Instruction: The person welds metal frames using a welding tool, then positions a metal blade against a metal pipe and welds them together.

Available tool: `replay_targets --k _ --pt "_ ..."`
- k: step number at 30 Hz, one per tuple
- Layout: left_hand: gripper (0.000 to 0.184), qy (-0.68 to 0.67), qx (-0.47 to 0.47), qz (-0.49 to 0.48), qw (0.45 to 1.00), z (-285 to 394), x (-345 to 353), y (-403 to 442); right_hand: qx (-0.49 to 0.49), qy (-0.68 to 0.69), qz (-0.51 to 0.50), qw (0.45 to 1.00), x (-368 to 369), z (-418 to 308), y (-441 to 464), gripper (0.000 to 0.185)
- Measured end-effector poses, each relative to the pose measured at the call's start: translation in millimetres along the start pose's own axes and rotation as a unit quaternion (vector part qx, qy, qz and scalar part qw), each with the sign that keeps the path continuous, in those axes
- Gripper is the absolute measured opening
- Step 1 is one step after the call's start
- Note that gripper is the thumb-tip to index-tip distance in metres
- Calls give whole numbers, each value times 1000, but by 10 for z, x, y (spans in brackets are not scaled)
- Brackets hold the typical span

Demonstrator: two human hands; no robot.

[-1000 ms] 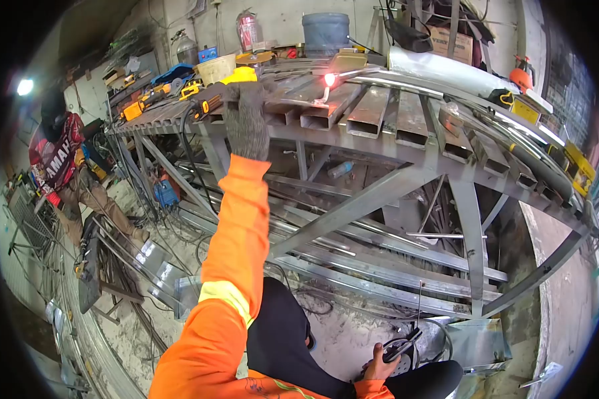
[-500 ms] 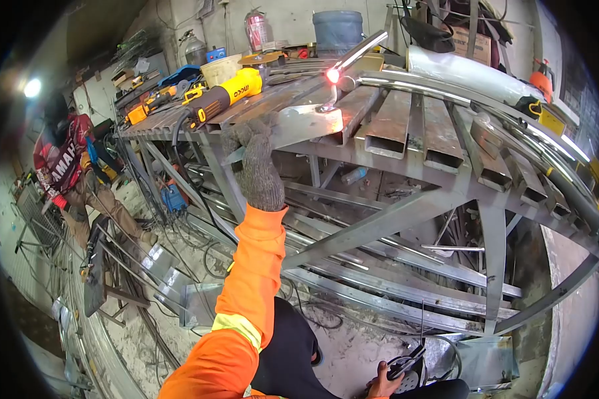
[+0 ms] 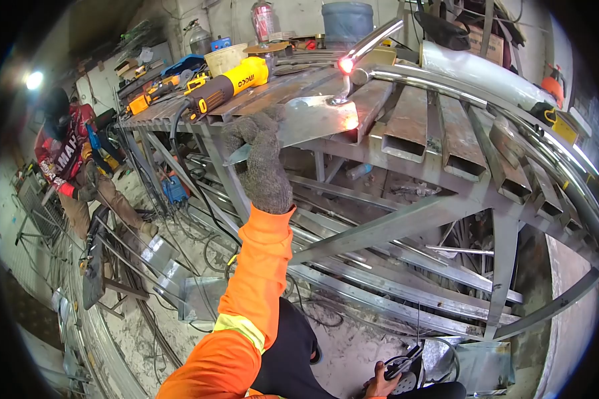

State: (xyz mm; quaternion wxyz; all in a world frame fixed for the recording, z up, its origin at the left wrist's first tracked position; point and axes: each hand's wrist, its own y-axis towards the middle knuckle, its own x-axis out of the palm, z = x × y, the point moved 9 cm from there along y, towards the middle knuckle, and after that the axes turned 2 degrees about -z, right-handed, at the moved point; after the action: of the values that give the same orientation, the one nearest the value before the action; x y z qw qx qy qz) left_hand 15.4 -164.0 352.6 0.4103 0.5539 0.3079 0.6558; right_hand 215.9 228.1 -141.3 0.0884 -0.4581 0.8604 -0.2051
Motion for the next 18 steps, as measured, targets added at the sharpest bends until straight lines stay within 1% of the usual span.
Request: replay_targets --k 4,6,7,9,10,11,13,14,15,16,17,18 --pt "21 7 25 -31 999 43 68 33 -20 8 -39 999 56 -9 49 99" --pt "20 39 10 1 999 49 36 17 -16 -6 14 1000 -24 126 76 98" --pt "20 39 7 1 999 46 35 2 -14 -7 16 1000 -43 128 60 98" --pt "18 24 -6 7 1000 24 7 -1 27 -43 23 998 -38 96 14 100" --pt "18 24 -8 7 1000 13 -9 0 47 -52 18 997 9 -52 -73 101" --pt "17 31 5 -7 999 19 -10 -1 49 -53 19 997 -31 100 7 101" --pt "18 43 18 -18 999 -48 -63 -22 -51 -59 36 996 -112 240 180 103" --pt "22 69 1 -30 997 -168 -105 -25 -50 -64 26 996 -104 316 232 103" --pt "27 107 -18 -37 993 -204 -193 -47 -43 -38 31 998 -119 299 200 98" --pt "27 140 -16 -25 990 -186 -211 -64 -32 -20 29 999 -131 268 141 94" --pt "27 234 33 -27 971 -81 -174 -86 -62 -19 -27 998 -25 65 130 82" --pt "27 331 83 -32 940 19 -108 -119 -43 -38 -4 998 -15 18 87 77"
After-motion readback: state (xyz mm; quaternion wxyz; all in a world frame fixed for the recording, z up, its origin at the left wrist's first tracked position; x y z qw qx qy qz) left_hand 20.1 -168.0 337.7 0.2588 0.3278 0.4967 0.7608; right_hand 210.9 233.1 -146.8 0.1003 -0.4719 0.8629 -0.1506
